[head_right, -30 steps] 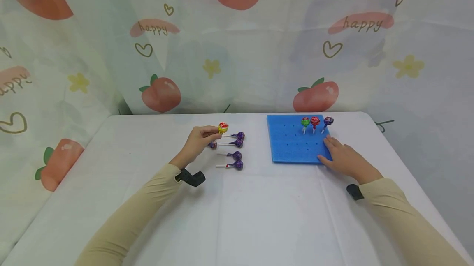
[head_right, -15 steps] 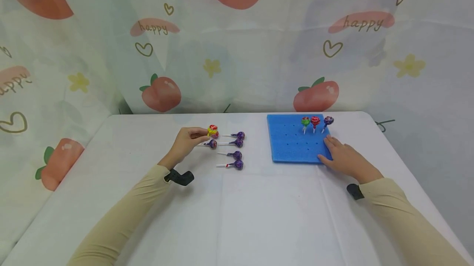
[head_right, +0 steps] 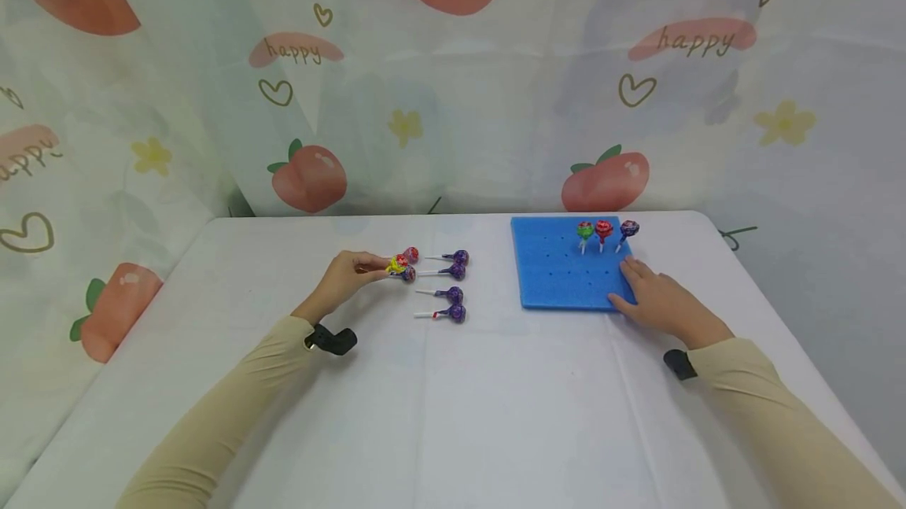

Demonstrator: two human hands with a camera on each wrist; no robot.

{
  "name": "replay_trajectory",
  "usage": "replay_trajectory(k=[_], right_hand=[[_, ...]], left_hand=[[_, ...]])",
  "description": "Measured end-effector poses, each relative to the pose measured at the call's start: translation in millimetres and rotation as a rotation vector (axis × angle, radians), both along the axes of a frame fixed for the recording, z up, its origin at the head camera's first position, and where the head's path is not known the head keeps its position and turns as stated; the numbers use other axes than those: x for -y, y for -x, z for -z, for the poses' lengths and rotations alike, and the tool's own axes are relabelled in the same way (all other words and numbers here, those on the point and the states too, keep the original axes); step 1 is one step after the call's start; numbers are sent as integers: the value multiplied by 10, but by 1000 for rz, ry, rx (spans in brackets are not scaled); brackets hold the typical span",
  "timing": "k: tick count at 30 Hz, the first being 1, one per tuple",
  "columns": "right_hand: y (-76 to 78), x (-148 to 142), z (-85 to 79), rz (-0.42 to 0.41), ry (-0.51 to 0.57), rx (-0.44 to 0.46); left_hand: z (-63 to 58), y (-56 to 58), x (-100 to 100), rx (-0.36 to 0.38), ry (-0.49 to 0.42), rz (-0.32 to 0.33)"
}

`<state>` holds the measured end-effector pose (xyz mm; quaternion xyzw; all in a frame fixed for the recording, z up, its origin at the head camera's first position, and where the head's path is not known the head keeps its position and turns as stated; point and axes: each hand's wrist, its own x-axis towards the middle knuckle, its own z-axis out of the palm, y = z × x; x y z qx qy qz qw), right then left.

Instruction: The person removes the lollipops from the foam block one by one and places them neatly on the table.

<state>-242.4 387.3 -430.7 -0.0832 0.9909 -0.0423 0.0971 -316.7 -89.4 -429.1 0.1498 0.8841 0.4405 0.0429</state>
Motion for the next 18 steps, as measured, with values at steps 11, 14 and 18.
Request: replay_trajectory(k=[11, 14, 18], right_hand=[[-7, 16, -33, -9, 7, -2], [-9, 16, -38, -16, 6, -9], [-15, 19, -47, -15, 6, -11]], left_hand=[[84, 24, 32, 53, 104, 74], [106, 40, 37, 57, 131, 86], [143, 65, 37, 51, 176, 102]])
